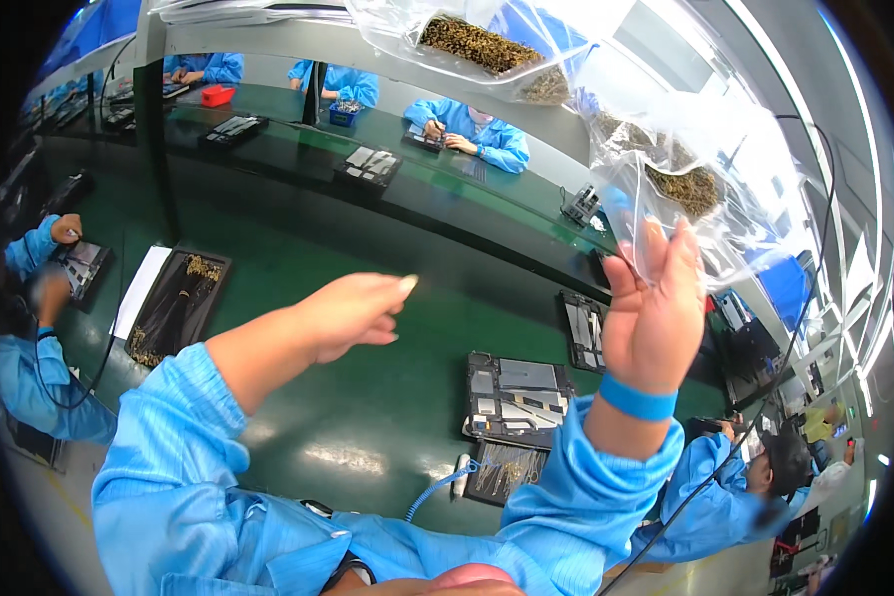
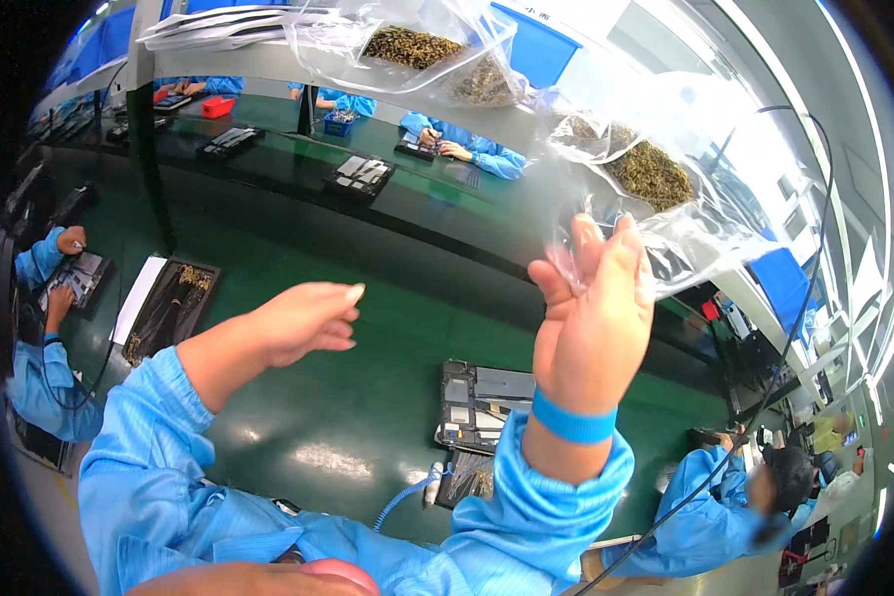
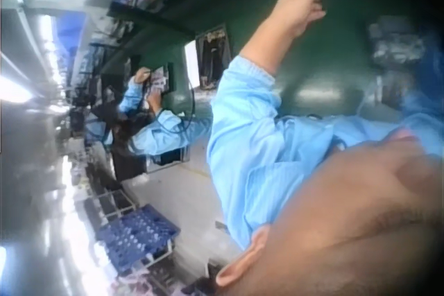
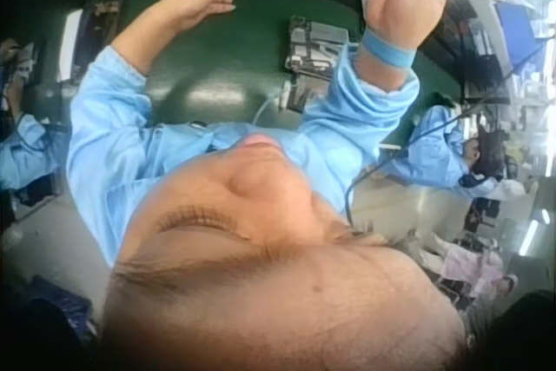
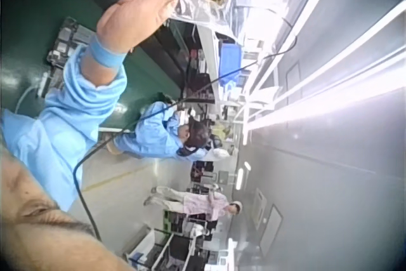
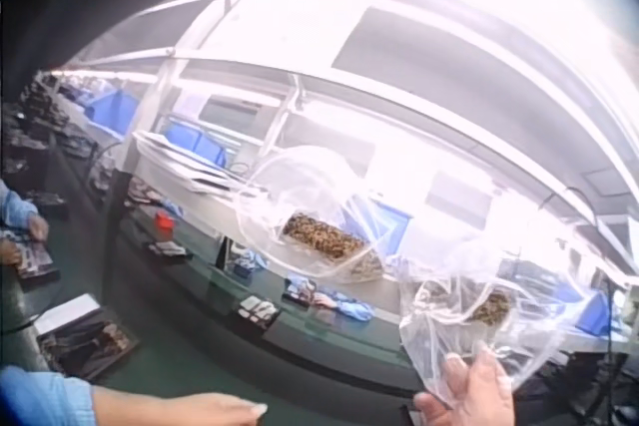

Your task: The recorder is assembling internal components of tablet devices on an electronics manufacturing assembly line.

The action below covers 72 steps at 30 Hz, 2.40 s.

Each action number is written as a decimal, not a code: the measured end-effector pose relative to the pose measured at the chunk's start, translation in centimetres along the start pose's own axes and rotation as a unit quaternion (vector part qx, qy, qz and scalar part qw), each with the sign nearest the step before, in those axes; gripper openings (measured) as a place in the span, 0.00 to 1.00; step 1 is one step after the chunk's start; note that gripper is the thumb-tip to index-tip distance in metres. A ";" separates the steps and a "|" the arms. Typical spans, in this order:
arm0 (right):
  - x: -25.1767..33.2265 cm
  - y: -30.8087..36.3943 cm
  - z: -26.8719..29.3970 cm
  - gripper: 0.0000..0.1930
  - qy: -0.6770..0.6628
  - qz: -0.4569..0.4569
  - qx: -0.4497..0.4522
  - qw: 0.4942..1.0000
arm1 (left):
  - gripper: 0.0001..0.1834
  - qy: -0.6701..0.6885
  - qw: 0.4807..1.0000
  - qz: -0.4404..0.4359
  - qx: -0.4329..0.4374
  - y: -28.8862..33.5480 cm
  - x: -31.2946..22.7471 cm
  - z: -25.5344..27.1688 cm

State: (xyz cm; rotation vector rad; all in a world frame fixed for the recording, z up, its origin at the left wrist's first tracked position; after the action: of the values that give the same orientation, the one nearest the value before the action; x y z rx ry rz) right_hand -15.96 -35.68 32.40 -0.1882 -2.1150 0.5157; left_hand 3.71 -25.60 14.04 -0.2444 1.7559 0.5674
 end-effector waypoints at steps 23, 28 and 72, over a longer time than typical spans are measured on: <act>-8.5 27.6 -3.3 0.11 0.172 -0.019 0.598 0.783 | 0.24 0.316 0.923 0.099 0.196 -0.9 11.2 -1.4; -16.6 31.3 1.4 0.17 0.247 -0.283 0.488 0.788 | 0.19 0.330 0.923 0.145 0.136 2.1 17.7 4.0; -13.3 31.7 -1.8 0.14 0.146 0.011 0.581 0.801 | 0.22 -0.489 0.835 0.064 -0.245 2.6 12.1 10.4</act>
State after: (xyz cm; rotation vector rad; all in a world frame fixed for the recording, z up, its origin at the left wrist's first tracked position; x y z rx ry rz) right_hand -8.93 -10.89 9.52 0.3955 -1.1876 1.5728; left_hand 8.18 -16.61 1.35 -0.1402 0.6082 1.0185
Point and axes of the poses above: each hand's wrist, its own y-axis away from the middle knuckle, its own z-axis out of the back of the hand, x = y × z, the point moved 9 cm from there along -y, towards the middle knuckle, and after that the axes turned 9 degrees about -x, right-handed, at the moved point
